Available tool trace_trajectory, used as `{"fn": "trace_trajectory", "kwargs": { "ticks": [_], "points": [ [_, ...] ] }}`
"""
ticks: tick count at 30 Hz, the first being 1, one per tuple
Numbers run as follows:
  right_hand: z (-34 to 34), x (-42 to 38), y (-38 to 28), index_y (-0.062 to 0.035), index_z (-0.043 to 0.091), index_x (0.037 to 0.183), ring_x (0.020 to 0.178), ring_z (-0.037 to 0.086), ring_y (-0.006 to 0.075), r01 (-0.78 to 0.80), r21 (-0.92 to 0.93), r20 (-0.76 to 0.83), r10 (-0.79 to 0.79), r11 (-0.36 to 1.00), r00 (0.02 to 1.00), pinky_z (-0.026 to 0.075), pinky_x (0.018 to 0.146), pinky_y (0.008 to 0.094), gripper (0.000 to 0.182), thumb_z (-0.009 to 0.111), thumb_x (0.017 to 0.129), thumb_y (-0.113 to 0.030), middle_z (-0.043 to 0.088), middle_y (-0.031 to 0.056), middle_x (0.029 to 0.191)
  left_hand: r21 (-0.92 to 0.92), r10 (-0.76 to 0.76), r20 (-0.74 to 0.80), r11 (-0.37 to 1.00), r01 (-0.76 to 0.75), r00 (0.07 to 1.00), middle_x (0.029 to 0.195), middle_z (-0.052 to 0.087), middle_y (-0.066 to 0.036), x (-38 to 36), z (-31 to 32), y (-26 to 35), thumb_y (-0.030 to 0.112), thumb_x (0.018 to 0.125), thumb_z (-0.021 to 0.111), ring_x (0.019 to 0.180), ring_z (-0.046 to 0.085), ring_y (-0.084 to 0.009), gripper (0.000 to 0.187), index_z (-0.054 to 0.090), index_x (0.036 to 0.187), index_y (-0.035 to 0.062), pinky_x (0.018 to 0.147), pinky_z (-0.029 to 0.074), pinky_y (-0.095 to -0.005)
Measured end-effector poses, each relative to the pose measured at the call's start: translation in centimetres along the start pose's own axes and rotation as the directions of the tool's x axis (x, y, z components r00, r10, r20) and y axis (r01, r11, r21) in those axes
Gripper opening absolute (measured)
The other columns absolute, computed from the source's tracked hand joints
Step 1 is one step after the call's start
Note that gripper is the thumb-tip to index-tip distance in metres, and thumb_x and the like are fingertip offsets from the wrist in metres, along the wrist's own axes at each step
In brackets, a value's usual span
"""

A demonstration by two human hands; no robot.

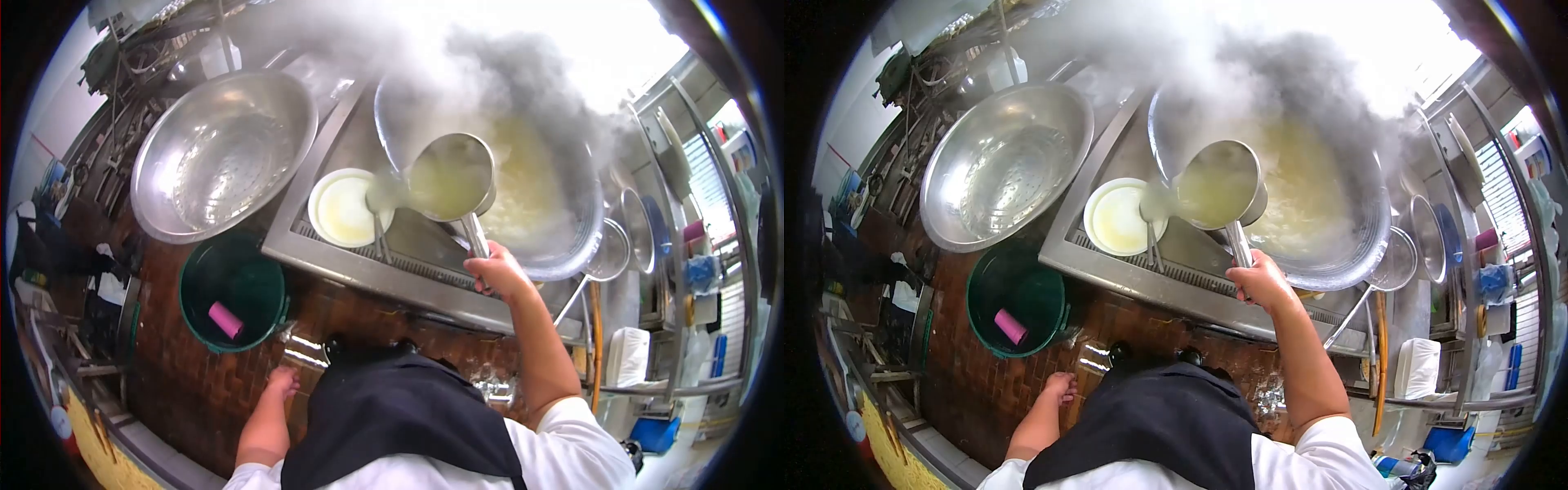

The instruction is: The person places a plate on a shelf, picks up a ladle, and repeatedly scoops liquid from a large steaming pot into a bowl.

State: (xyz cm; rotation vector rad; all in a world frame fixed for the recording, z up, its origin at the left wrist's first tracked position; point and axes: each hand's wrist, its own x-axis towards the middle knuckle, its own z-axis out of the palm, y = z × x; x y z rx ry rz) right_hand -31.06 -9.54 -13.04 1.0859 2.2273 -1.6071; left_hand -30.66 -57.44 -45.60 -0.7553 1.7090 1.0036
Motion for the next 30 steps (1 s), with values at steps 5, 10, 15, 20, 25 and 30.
{"fn": "trace_trajectory", "kwargs": {
  "ticks": [5,10,15,20,25,30],
  "points": [
    [0.5,-0.4,-0.1,-0.0054,0.048,0.09,0.045,0.049,0.0105,0.032,-0.021,-0.028,-0.032,0.999,0.999,0.037,0.039,0.0254,0.026,0.065,0.073,-0.016,0.05,0.0022,0.061,0.006,-0.018,0.01,1.0,0.018,1.0,0.083,0.059,-0.001,0.0,-0.5,-0.4,0.025,0.088,0.053,0.065,0.056,-0.0147,0.019,0.052,0.104,0.0141,0.057,0.046,-0.034],
    [0.9,-0.3,0.0,-0.0037,0.048,0.09,0.044,0.049,0.0107,0.077,-0.044,-0.031,-0.078,0.996,0.996,0.037,0.037,0.0254,0.026,0.065,0.073,-0.015,0.05,0.0028,0.061,-0.004,-0.018,-0.004,1.0,0.018,1.0,0.082,0.059,-0.001,0.0,-0.8,-0.5,0.026,0.088,0.054,0.063,0.056,-0.0146,0.019,0.053,0.103,0.0138,0.055,0.046,-0.0338],
    [1.0,-0.3,-0.7,-0.002,0.049,0.092,0.044,0.049,0.0109,0.069,-0.077,-0.066,-0.074,0.995,0.995,0.038,0.037,0.025,0.029,0.065,0.072,-0.015,0.05,0.0034,0.062,-0.009,-0.007,-0.006,1.0,0.007,1.0,0.081,0.058,-0.002,0.4,-0.7,-0.5,0.025,0.088,0.054,0.062,0.055,-0.0146,0.018,0.053,0.102,0.0131,0.054,0.046,-0.0333],
    [1.1,-0.4,-1.2,0.0015,0.05,0.098,0.045,0.05,0.0105,0.095,-0.087,-0.054,-0.1,0.992,0.994,0.039,0.038,0.0243,0.035,0.065,0.071,-0.015,0.052,0.0037,0.063,0.007,0.009,-0.001,1.0,-0.009,1.0,0.08,0.058,-0.002,0.6,-0.3,0.0,0.028,0.088,0.053,0.062,0.056,-0.0151,0.019,0.054,0.1,0.0129,0.05,0.044,-0.0328],
    [0.9,-0.2,-1.2,0.003,0.05,0.101,0.047,0.052,0.0115,0.095,-0.142,-0.06,-0.105,0.985,0.993,0.042,0.042,0.0255,0.039,0.065,0.071,-0.017,0.053,0.0047,0.065,-0.017,0.025,0.005,1.0,-0.025,1.0,0.08,0.058,-0.002,0.9,0.0,0.0,0.025,0.087,0.052,0.062,0.056,-0.0154,0.017,0.055,0.099,0.0132,0.051,0.044,-0.033],
    [0.8,0.3,-1.3,0.0039,0.051,0.101,0.048,0.053,0.0125,0.117,-0.183,-0.063,-0.13,0.976,0.989,0.044,0.047,0.028,0.04,0.065,0.07,-0.018,0.053,0.0055,0.065,-0.014,0.015,-0.005,1.0,-0.015,1.0,0.079,0.058,-0.002,0.4,0.3,-0.1,0.023,0.087,0.051,0.063,0.057,-0.0158,0.016,0.055,0.098,0.0129,0.052,0.045,-0.0339]
  ]
}}
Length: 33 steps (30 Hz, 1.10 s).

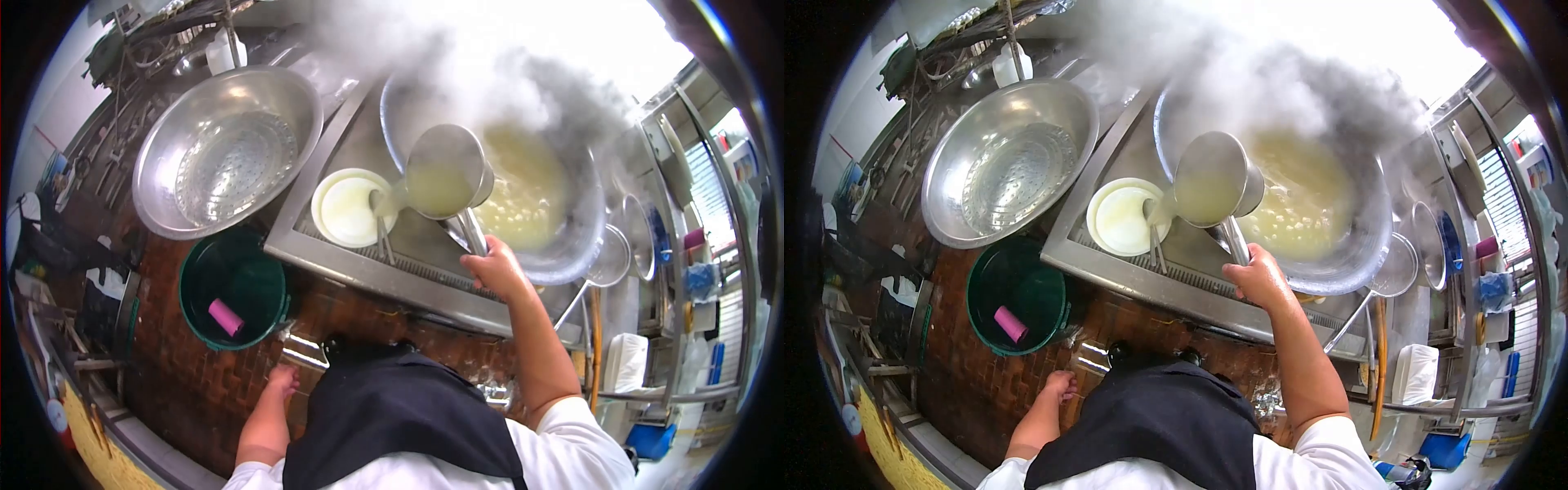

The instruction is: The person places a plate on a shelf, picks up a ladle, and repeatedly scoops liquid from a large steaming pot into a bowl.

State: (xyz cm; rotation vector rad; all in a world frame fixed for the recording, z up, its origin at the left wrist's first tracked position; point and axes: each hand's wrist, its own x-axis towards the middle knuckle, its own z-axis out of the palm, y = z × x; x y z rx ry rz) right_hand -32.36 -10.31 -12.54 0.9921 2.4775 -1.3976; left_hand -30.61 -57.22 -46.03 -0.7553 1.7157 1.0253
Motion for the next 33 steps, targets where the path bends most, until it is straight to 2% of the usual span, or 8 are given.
{"fn": "trace_trajectory", "kwargs": {
  "ticks": [12,15,20,22,24,27,31,33],
  "points": [
    [1.7,0.5,-0.6,0.0026,0.053,0.105,0.057,0.059,0.016,0.092,-0.04,-0.126,-0.096,0.995,0.987,0.048,0.057,0.0307,0.039,0.062,0.071,-0.014,0.06,0.0115,0.075,-0.002,-0.015,0.012,1.0,0.015,1.0,0.086,0.06,-0.005,1.7,-1.2,-1.5,0.027,0.088,0.053,0.07,0.059,-0.0183,0.021,0.054,0.101,0.011,0.055,0.047,-0.0367],
    [2.0,0.5,-1.1,0.0004,0.054,0.107,0.066,0.062,0.0214,0.069,-0.138,-0.119,-0.086,0.988,0.989,0.048,0.064,0.0344,0.04,0.064,0.072,-0.016,0.061,0.0147,0.081,-0.001,-0.002,0.018,1.0,0.002,1.0,0.085,0.06,-0.005,3.0,-2.2,-1.5,0.025,0.088,0.051,0.07,0.06,-0.0186,0.019,0.055,0.099,0.0104,0.052,0.047,-0.0353],
    [4.0,0.6,-1.2,-0.0039,0.053,0.11,0.087,0.059,0.0337,0.159,-0.356,-0.307,-0.276,0.921,0.911,0.045,0.078,0.0404,0.043,0.065,0.075,-0.024,0.062,0.0191,0.09,-0.071,0.071,-0.018,0.995,-0.072,0.997,0.07,0.056,-0.008,0.2,-3.7,2.0,0.019,0.085,0.052,0.05,0.053,-0.0175,0.014,0.056,0.088,0.006,0.039,0.039,-0.0329],
    [4.3,0.9,-1.1,-0.0059,0.054,0.111,0.087,0.059,0.0349,0.146,-0.358,-0.273,-0.253,0.922,0.928,0.045,0.077,0.041,0.041,0.065,0.076,-0.025,0.061,0.0191,0.092,0.043,0.025,0.064,0.999,-0.027,0.998,0.088,0.06,-0.004,2.6,-5.1,1.4,0.028,0.086,0.054,0.07,0.058,-0.0185,0.025,0.055,0.103,0.0098,0.062,0.048,-0.0359],
    [5.1,0.3,-2.2,-0.007,0.052,0.111,0.088,0.058,0.0362,0.114,-0.411,-0.261,-0.237,0.904,0.936,0.045,0.077,0.0424,0.04,0.064,0.076,-0.024,0.061,0.0185,0.095,0.082,0.03,0.04,0.996,-0.033,0.999,0.089,0.06,-0.003,2.7,-6.0,1.5,0.028,0.086,0.054,0.071,0.058,-0.0178,0.025,0.055,0.103,0.0105,0.061,0.047,-0.0355],
    [5.3,0.3,-1.9,-0.0081,0.05,0.112,0.089,0.057,0.0386,0.19,-0.472,-0.321,-0.369,0.861,0.872,0.045,0.076,0.0436,0.039,0.061,0.077,-0.022,0.061,0.0188,0.095,0.111,-0.055,0.044,0.993,0.05,0.998,0.089,0.06,-0.003,-0.2,-7.1,3.3,0.027,0.086,0.055,0.069,0.057,-0.0164,0.023,0.054,0.104,0.0125,0.06,0.046,-0.035],
    [3.6,1.2,-1.7,-0.0084,0.05,0.114,0.087,0.057,0.0382,0.185,-0.452,-0.35,-0.365,0.872,0.863,0.045,0.075,0.0431,0.042,0.062,0.076,-0.021,0.061,0.0195,0.092,0.084,-0.03,-0.001,0.996,0.03,1.0,0.088,0.06,-0.004,0.5,-7.7,2.2,0.027,0.087,0.054,0.068,0.057,-0.0168,0.022,0.054,0.103,0.0128,0.06,0.046,-0.0363],
    [1.3,1.4,-1.6,-0.0067,0.051,0.114,0.083,0.059,0.0348,0.061,-0.349,-0.374,-0.198,0.935,0.906,0.045,0.075,0.0405,0.043,0.063,0.075,-0.02,0.061,0.0185,0.087,0.055,-0.023,-0.022,0.998,0.024,1.0,0.084,0.059,-0.003,0.6,-7.3,1.7,0.027,0.086,0.055,0.064,0.056,-0.0164,0.021,0.055,0.101,0.0123,0.055,0.044,-0.0341]
  ]
}}
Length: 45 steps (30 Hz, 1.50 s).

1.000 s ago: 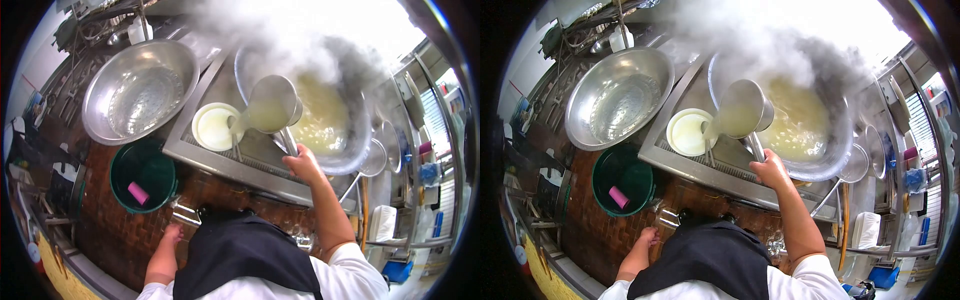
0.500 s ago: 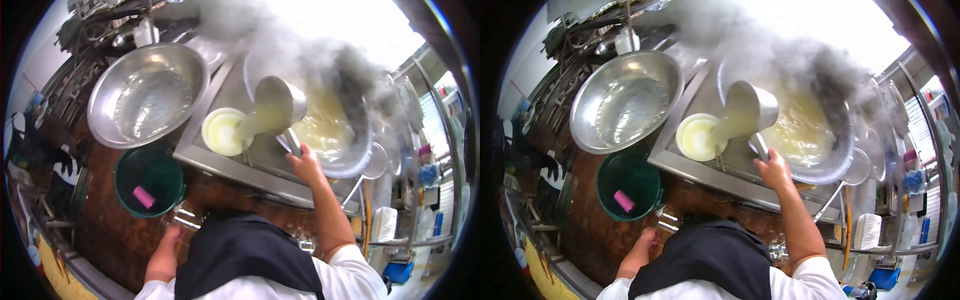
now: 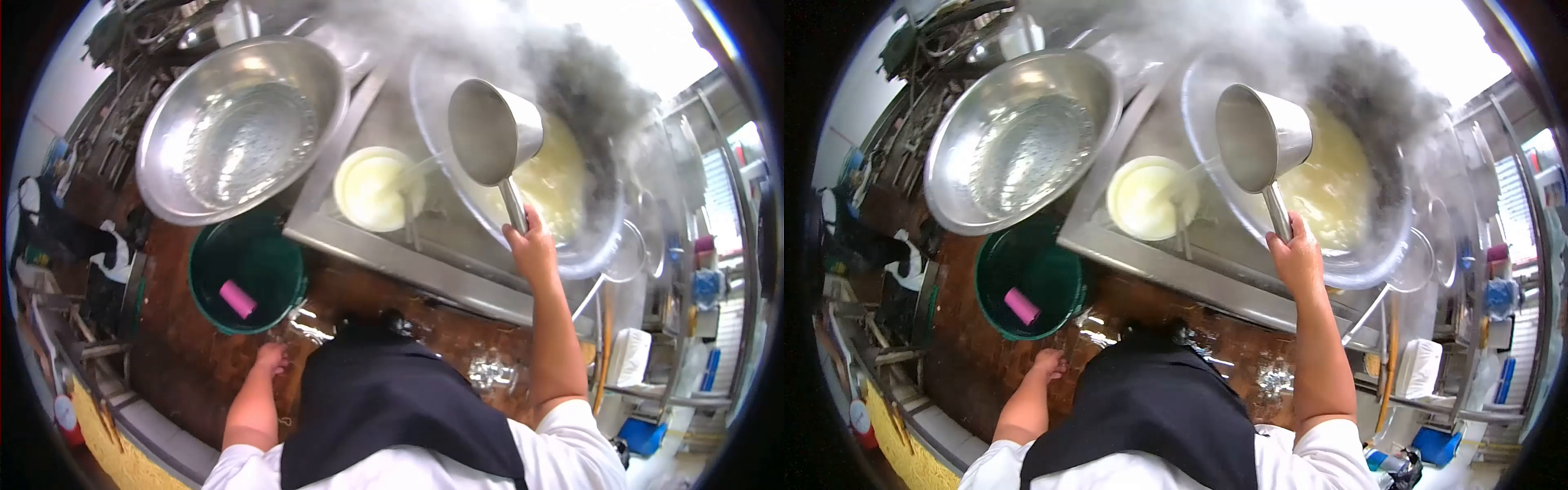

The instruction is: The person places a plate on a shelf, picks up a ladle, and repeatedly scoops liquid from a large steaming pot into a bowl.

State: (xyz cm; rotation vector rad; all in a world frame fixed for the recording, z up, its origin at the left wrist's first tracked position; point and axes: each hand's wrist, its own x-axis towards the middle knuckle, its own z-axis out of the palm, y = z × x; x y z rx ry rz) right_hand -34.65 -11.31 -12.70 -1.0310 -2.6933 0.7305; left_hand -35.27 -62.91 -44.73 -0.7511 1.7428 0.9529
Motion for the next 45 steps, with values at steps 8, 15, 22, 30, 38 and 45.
{"fn": "trace_trajectory", "kwargs": {
  "ticks": [8,15,22,30,38,45],
  "points": [
    [-7.2,6.4,17.3,-0.0011,0.057,0.101,0.093,0.06,0.036,-0.24,-0.316,-0.151,0.201,0.918,0.968,0.046,0.08,0.0417,0.034,0.058,0.072,-0.018,0.063,0.0212,0.095,-0.116,-0.007,0.009,0.993,0.008,1.0,0.089,0.059,-0.005,-1.7,3.0,0.5,0.027,0.087,0.054,0.067,0.057,-0.0171,0.026,0.052,0.107,0.0114,0.055,0.044,-0.0336],
    [-8.3,9.0,23.3,0.0004,0.057,0.101,0.069,0.066,0.0322,-0.505,-0.422,0.095,0.59,0.753,0.802,0.052,0.065,0.0379,0.032,0.052,0.071,-0.01,0.063,0.0254,0.09,-0.064,-0.054,-0.03,0.997,0.052,0.998,0.095,0.059,-0.006,-4.3,4.4,1.4,0.028,0.088,0.052,0.078,0.057,-0.0203,0.029,0.05,0.112,0.0119,0.065,0.046,-0.038],
    [-2.9,8.0,17.5,-0.0095,0.052,0.084,0.045,0.046,0.0103,-0.633,0.095,0.528,0.5,0.769,0.686,0.034,0.038,0.0266,0.015,0.063,0.074,-0.014,0.049,-0.0002,0.063,-0.094,-0.008,-0.05,0.996,0.004,0.999,0.091,0.06,-0.005,-3.8,5.2,3.0,0.03,0.086,0.053,0.069,0.057,-0.0165,0.031,0.054,0.111,0.0122,0.056,0.045,-0.0324],
    [-3.5,3.0,10.2,-0.0071,0.054,0.108,0.044,0.044,0.0077,-0.671,0.43,0.613,0.351,0.604,0.708,0.03,0.038,0.0236,0.032,0.062,0.076,-0.011,0.047,-0.0014,0.062,-0.007,0.031,0.014,1.0,-0.031,0.999,0.093,0.061,-0.006,-1.1,1.2,3.1,0.03,0.087,0.054,0.07,0.058,-0.0169,0.03,0.054,0.111,0.0111,0.057,0.046,-0.0332],
    [-2.3,-1.1,4.0,-0.0066,0.055,0.1,0.041,0.043,0.008,-0.541,0.544,0.523,0.245,0.642,0.817,0.031,0.036,0.023,0.027,0.063,0.075,-0.011,0.048,-0.0008,0.061,-0.023,0.019,-0.021,1.0,-0.019,1.0,0.095,0.059,-0.006,1.1,-6.3,2.1,0.029,0.088,0.051,0.077,0.058,-0.0215,0.031,0.049,0.115,0.013,0.066,0.047,-0.0405],
    [-1.5,-2.6,1.5,-0.0074,0.054,0.092,0.042,0.044,0.0075,-0.469,0.53,0.428,0.254,0.707,0.867,0.032,0.037,0.0224,0.022,0.063,0.073,-0.013,0.049,-0.0013,0.061,0.025,-0.008,0.015,1.0,0.008,1.0,0.096,0.059,-0.006,2.0,-6.1,0.8,0.029,0.088,0.052,0.078,0.059,-0.0217,0.03,0.051,0.112,0.0115,0.066,0.047,-0.0402]
  ]
}}
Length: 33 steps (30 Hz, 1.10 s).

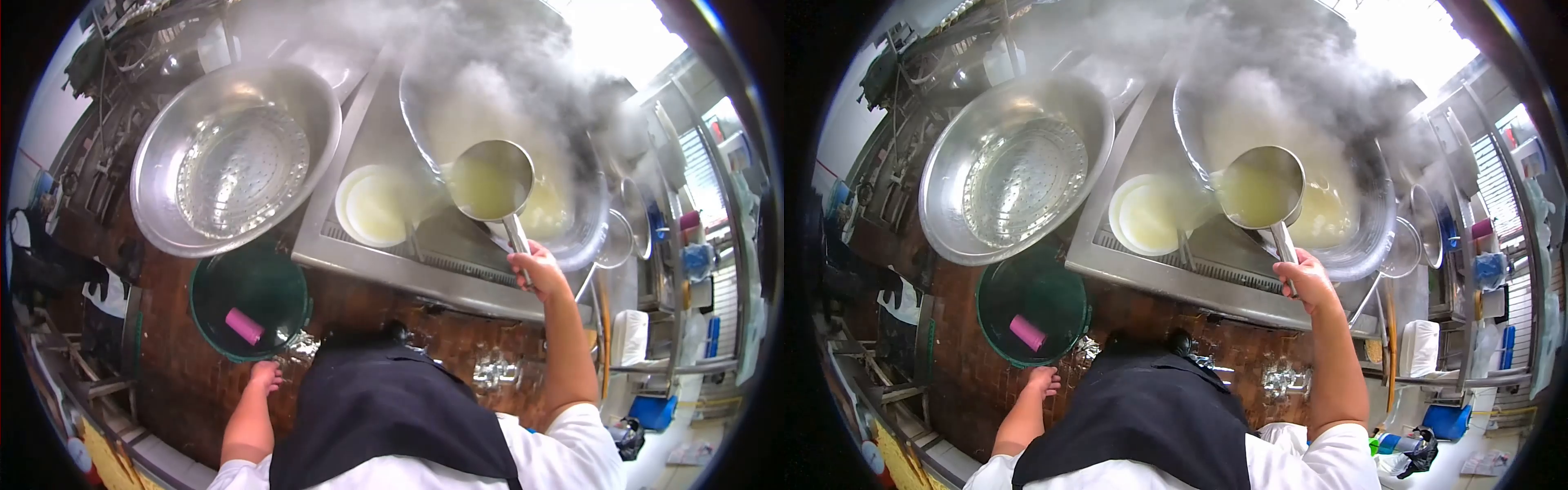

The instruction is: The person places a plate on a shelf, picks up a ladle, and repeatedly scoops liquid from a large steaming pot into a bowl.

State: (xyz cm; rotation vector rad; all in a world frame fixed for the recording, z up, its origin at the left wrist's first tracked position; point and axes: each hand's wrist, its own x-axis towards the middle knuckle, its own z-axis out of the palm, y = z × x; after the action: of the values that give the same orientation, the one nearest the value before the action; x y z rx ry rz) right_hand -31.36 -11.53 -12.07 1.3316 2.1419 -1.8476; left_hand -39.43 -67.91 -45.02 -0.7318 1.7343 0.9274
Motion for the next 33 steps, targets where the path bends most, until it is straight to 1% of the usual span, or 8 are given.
{"fn": "trace_trajectory", "kwargs": {
  "ticks": [2,4,10,17,19,20,22,33],
  "points": [
    [0.5,-0.3,-0.1,-0.0072,0.054,0.093,0.042,0.044,0.0076,0.001,-0.019,-0.015,-0.002,1.0,1.0,0.032,0.037,0.0224,0.023,0.063,0.073,-0.013,0.049,-0.0013,0.061,0.0,-0.004,0.028,1.0,0.004,1.0,0.096,0.059,-0.006,0.2,0.2,-0.3,0.03,0.088,0.053,0.077,0.059,-0.0215,0.029,0.051,0.111,0.0113,0.065,0.048,-0.0398],
    [1.0,-0.6,-0.3,-0.0071,0.054,0.094,0.042,0.044,0.0076,0.004,-0.039,-0.026,-0.005,0.999,1.0,0.032,0.038,0.0223,0.024,0.063,0.073,-0.013,0.049,-0.0013,0.061,-0.025,0.013,0.023,1.0,-0.012,1.0,0.085,0.059,-0.003,0.2,0.2,-0.4,0.027,0.087,0.054,0.065,0.057,-0.0156,0.026,0.053,0.107,0.0112,0.053,0.044,-0.0337],
    [2.1,-1.5,-0.3,-0.005,0.053,0.098,0.042,0.045,0.0077,0.036,-0.061,-0.066,-0.04,0.997,0.997,0.032,0.038,0.0223,0.027,0.063,0.073,-0.01,0.049,-0.001,0.061,-0.015,0.023,0.02,1.0,-0.022,1.0,0.08,0.058,-0.003,-0.3,-1.0,0.6,0.025,0.087,0.053,0.058,0.055,-0.0141,0.022,0.053,0.104,0.0113,0.046,0.043,-0.03],
    [3.5,-2.1,-0.1,-0.0019,0.053,0.103,0.042,0.046,0.0078,0.068,-0.119,-0.104,-0.08,0.991,0.991,0.035,0.038,0.0221,0.032,0.062,0.073,-0.009,0.05,-0.0007,0.062,0.001,0.027,-0.009,1.0,-0.027,1.0,0.079,0.057,-0.002,0.6,-1.9,0.9,0.024,0.086,0.053,0.057,0.053,-0.0126,0.02,0.054,0.102,0.0114,0.045,0.042,-0.029],
    [3.6,-2.1,0.1,-0.0015,0.053,0.104,0.042,0.046,0.0078,0.071,-0.123,-0.107,-0.085,0.99,0.991,0.036,0.039,0.0223,0.033,0.062,0.073,-0.009,0.05,-0.0006,0.063,0.033,0.032,0.03,0.999,-0.033,0.999,0.086,0.059,-0.003,0.6,-1.9,1.1,0.027,0.088,0.052,0.063,0.056,-0.0153,0.023,0.052,0.106,0.0137,0.056,0.047,-0.0334],
    [3.6,-2.1,0.4,-0.001,0.053,0.104,0.042,0.047,0.008,0.09,-0.136,-0.105,-0.105,0.987,0.989,0.036,0.039,0.0226,0.033,0.062,0.073,-0.009,0.05,-0.0002,0.063,0.033,0.031,0.031,0.999,-0.032,0.999,0.086,0.059,-0.003,0.5,-1.9,1.3,0.027,0.088,0.052,0.063,0.056,-0.0153,0.023,0.052,0.106,0.0137,0.056,0.047,-0.0334],
    [3.6,-2.1,0.7,-0.0005,0.053,0.104,0.042,0.047,0.0082,0.109,-0.149,-0.103,-0.125,0.983,0.987,0.037,0.039,0.023,0.033,0.061,0.073,-0.01,0.05,0.0003,0.064,-0.006,0.043,-0.005,0.999,-0.043,0.999,0.076,0.056,-0.001,0.1,-1.5,1.6,0.023,0.086,0.052,0.055,0.052,-0.0121,0.019,0.055,0.1,0.0116,0.043,0.04,-0.0277],
    [4.9,-2.8,0.7,0.0008,0.053,0.105,0.046,0.05,0.0116,0.187,-0.259,-0.148,-0.23,0.948,0.962,0.043,0.044,0.0263,0.036,0.061,0.073,-0.011,0.052,0.0043,0.064,-0.025,0.022,0.01,0.999,-0.021,1.0,0.074,0.055,-0.001,-0.4,-1.0,2.9,0.023,0.087,0.051,0.052,0.05,-0.0106,0.015,0.057,0.094,0.0116,0.041,0.037,-0.025]
  ]
}}
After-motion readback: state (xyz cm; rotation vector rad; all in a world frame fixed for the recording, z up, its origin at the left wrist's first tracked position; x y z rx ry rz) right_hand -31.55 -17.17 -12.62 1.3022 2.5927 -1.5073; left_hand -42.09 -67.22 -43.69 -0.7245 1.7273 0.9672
